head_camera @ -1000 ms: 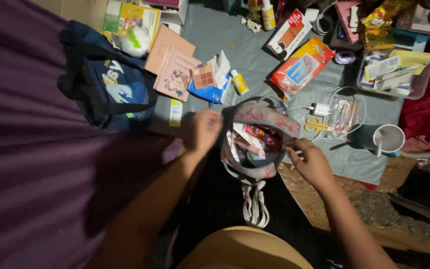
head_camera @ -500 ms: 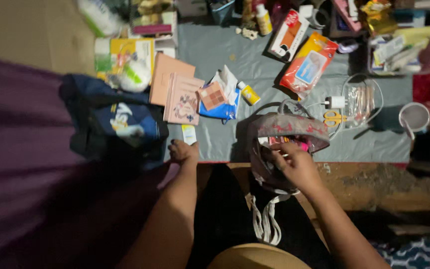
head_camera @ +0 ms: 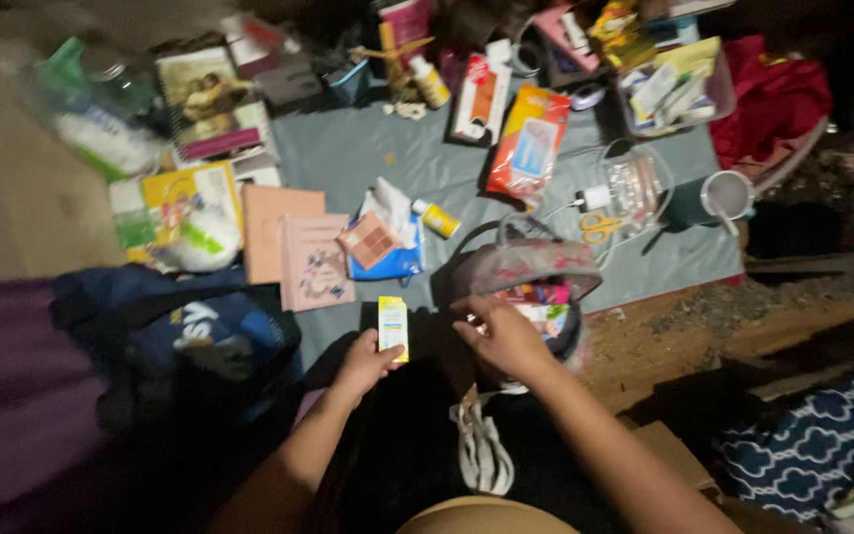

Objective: The person organizes various items on a cluttered table, including folding a white cloth, handling a plastic bag, and placing items into a small patterned bag and a larger blue bag. They also move a notebook and other small objects around the table.

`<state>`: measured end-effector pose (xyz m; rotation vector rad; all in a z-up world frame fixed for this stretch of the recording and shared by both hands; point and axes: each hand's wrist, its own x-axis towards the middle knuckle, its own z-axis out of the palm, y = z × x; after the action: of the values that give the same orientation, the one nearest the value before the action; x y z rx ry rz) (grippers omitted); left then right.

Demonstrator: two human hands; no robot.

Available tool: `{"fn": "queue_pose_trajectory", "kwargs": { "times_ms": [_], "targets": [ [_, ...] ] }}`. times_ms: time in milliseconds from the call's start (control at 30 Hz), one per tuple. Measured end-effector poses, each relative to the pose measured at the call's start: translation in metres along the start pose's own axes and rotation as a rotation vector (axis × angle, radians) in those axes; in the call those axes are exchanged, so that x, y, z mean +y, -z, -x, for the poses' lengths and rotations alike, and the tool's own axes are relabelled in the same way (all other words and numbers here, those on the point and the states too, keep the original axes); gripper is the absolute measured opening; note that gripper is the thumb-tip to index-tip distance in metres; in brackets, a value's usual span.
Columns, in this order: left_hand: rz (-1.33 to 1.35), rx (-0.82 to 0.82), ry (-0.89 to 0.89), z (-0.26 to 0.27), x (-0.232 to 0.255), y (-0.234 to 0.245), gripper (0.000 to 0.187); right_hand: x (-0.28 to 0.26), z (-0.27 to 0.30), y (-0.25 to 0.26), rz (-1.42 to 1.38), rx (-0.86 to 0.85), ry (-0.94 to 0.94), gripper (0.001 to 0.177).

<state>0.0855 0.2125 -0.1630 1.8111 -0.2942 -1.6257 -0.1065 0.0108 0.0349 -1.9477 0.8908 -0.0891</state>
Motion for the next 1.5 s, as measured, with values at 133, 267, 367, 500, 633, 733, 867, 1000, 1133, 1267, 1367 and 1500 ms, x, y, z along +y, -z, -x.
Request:
{"fn": "queue_pose_trajectory", "kwargs": {
  "times_ms": [133,267,367,500,633,733,867,1000,1133,1267,1367,1500],
  "targets": [
    [0.168,-0.215,-0.280,0.046,0.090,-0.034,0.034,0.015,-0.012,0.008,-0.439,0.060,-0.240,0.044],
    [0.090,-0.259,-0.488,0.073,0.176,-0.079,0.043,0.028,-0.022,0.055,-1.018,-0.098,-0.408,0.030],
    [-0.019,-0.172,-0.608,0.076,0.227,-0.119,0.040,0.037,-0.030,0.111,-0.718,-0.030,-0.361,0.022],
    [0.132,-0.216,-0.338,0.079,0.285,-0.168,0.041,0.064,-0.049,0.180,-0.679,-0.030,-0.283,0.017],
    [-0.079,0.036,-0.668,0.072,0.303,-0.189,0.050,0.126,-0.084,0.254,-0.566,0.172,-0.126,0.013],
    [-0.016,0.118,-0.676,0.062,0.283,-0.183,0.042,0.185,-0.117,0.301,-0.426,0.455,0.035,0.009],
    [0.124,0.233,-0.599,0.038,0.231,-0.154,0.025,0.251,-0.148,0.331,-0.062,0.626,0.046,0.012],
    [-0.034,0.535,-0.630,0.014,0.165,-0.105,0.021,0.305,-0.164,0.325,0.134,0.606,-0.163,0.028],
    [-0.297,0.878,-0.593,-0.020,0.095,-0.031,0.024,0.326,-0.155,0.297,0.233,0.813,0.179,0.045],
    [-0.565,1.137,-0.583,-0.036,0.068,0.039,0.027,0.280,-0.119,0.234,0.198,0.772,0.062,0.051],
    [-0.678,1.209,-0.581,-0.035,0.080,0.073,0.029,0.218,-0.089,0.173,0.093,0.610,0.062,0.046],
    [-0.660,1.169,-0.209,-0.032,0.096,0.084,0.049,0.126,-0.054,0.121,0.000,0.447,0.042,0.038]
  ]
}}
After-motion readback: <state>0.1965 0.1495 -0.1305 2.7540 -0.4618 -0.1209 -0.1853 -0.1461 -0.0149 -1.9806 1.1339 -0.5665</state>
